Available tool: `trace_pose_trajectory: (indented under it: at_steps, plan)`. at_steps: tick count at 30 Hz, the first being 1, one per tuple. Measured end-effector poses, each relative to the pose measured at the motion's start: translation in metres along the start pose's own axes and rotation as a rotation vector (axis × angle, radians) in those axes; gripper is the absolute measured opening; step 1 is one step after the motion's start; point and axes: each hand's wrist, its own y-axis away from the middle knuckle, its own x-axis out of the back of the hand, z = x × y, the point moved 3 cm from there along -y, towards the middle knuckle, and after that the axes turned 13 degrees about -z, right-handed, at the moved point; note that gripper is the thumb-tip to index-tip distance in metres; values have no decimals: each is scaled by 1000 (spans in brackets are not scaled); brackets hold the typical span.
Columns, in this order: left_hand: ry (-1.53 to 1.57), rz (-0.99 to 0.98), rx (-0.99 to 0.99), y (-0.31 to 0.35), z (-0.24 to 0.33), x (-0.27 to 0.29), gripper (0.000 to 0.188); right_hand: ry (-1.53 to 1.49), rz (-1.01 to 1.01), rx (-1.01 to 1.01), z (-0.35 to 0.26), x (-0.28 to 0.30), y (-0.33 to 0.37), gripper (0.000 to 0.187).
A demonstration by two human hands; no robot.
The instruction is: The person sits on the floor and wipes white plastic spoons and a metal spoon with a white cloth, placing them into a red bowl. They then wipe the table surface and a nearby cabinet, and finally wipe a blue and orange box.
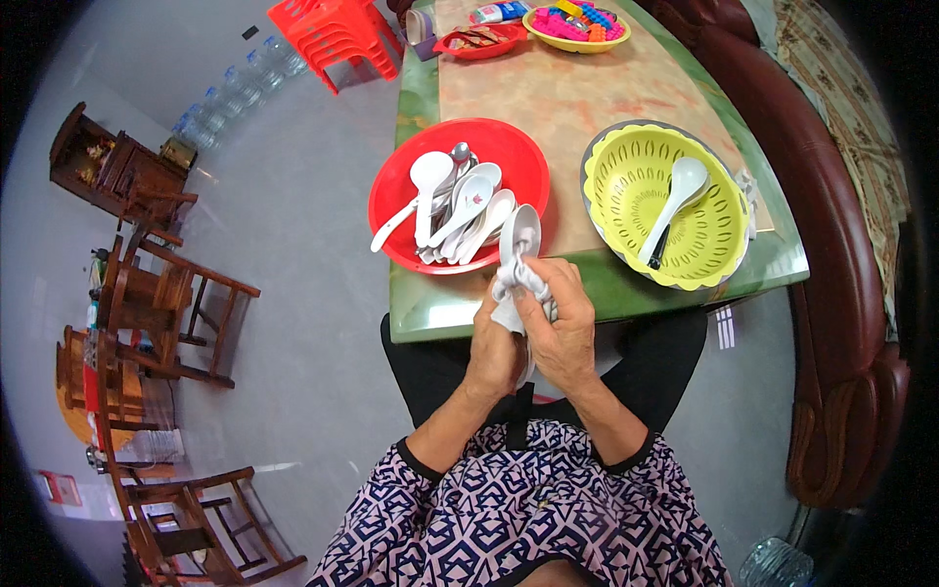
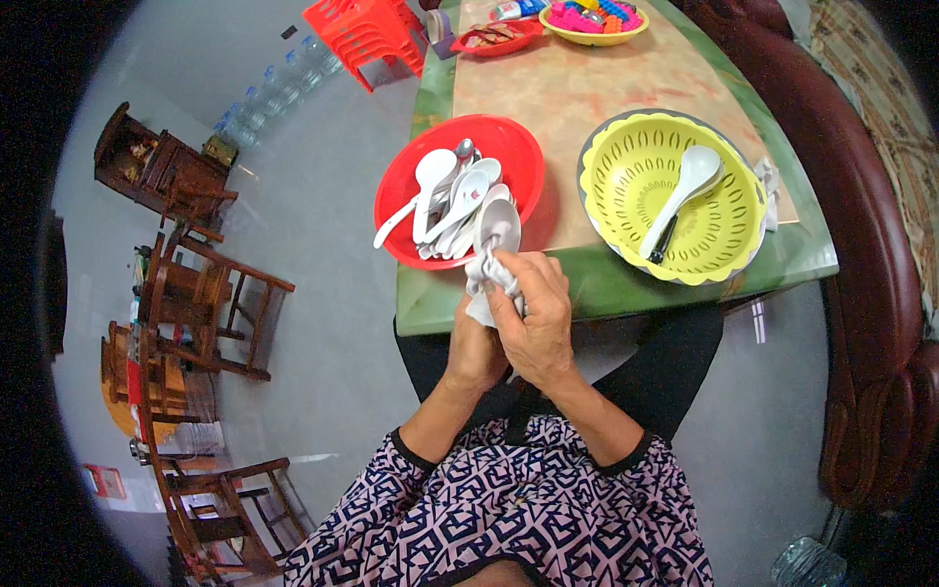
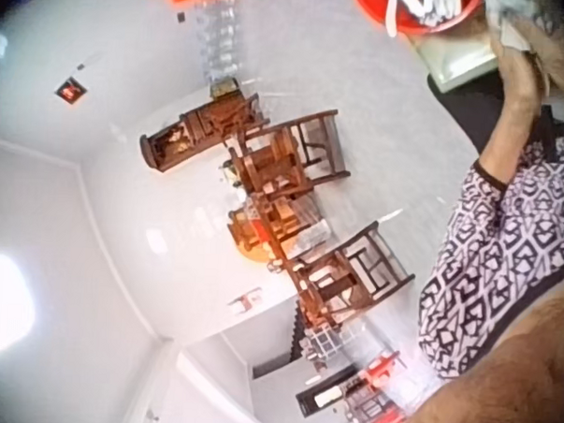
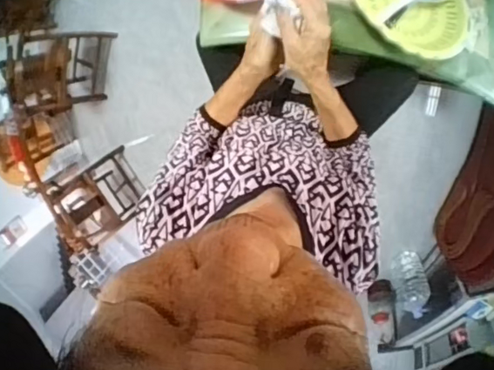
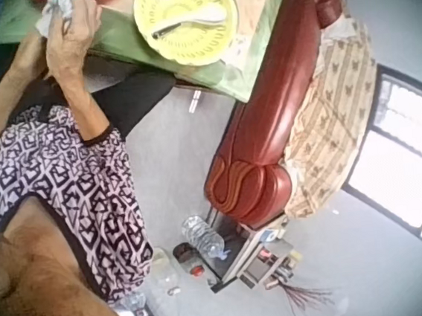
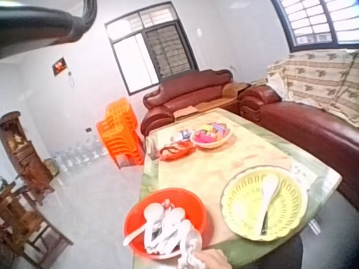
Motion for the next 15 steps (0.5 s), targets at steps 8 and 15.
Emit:
trace_pose_trajectory:
  at_steps: [8, 15]
  plan:
    - [213, -59, -66, -9, 13, 2, 44, 458, -102, 202, -13, 3, 32, 38]
    - [213, -52, 47, 1, -4, -1, 47, 554, -38, 226, -12, 12, 2, 37]
